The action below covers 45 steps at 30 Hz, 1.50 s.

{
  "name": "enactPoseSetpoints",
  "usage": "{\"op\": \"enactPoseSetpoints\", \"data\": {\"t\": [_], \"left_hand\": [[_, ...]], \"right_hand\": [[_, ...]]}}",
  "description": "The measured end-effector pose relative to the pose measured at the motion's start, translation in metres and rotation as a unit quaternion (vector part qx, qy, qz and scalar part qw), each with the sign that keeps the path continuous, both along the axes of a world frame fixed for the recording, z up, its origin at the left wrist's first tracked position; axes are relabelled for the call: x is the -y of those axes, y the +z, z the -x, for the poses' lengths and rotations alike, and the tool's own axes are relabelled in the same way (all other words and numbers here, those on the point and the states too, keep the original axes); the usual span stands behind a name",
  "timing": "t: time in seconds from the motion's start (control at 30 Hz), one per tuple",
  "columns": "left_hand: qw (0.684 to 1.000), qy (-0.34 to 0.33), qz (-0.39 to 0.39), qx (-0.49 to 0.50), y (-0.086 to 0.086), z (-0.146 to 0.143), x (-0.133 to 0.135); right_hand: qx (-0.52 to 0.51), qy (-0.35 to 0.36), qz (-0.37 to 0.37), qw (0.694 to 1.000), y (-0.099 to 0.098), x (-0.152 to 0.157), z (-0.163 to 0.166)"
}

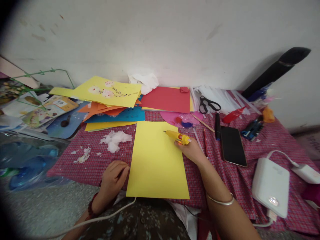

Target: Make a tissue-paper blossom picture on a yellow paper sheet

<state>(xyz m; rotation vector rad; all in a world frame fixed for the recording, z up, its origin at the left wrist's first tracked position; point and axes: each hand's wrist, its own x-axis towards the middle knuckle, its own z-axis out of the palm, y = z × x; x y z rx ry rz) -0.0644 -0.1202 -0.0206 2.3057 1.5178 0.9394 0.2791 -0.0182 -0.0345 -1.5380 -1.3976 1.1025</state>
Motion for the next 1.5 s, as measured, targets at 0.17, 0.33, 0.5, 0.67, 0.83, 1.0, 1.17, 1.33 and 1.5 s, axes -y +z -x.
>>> {"op": "enactPoseSetpoints", "data": {"t": [0.17,0.33,0.5,0.67,0.83,1.0,1.17,1.33,1.5], "left_hand": [[1.0,0.003,-0.003,0.0,0.0021,-0.0015,-0.0013],[1.0,0.001,-0.001,0.003,0.0021,-0.0011,-0.0002],[1.0,-0.002,-0.004,0.002,0.0024,-0.0009,-0.0001],[1.0,-0.004,-0.003,-0.001,0.0031,-0.0017,-0.0014],[1.0,-0.001,0.005,-0.002,0.0013,0.0002,-0.0004],[1.0,-0.004,0.011,0.003,-0.0004,0.0022,-0.0002],[1.0,-0.015,-0.011,0.002,-0.0026,0.0039,-0.0021],[1.0,-0.019,-0.014,-0.001,-0.0024,0.0048,-0.0027],[1.0,-0.013,-0.01,-0.005,-0.0015,0.0047,-0.0021]], "right_hand": [[-0.002,0.004,-0.005,1.0,0.0001,0.0004,0.0005],[-0.009,0.001,-0.001,1.0,0.0016,0.0006,0.0015],[0.007,-0.001,0.007,1.0,-0.0015,-0.0001,-0.0006],[-0.008,0.008,0.014,1.0,-0.003,-0.0003,-0.001],[-0.006,0.002,0.016,1.0,-0.0033,-0.0001,-0.0012],[0.014,-0.003,-0.009,1.0,-0.0017,-0.0001,0.0001],[0.022,0.002,-0.008,1.0,0.0028,0.0015,0.0032],[0.027,-0.005,-0.008,1.0,0.001,0.0019,0.0028],[0.059,-0.014,-0.005,0.998,-0.0019,0.0011,0.0027]]}}
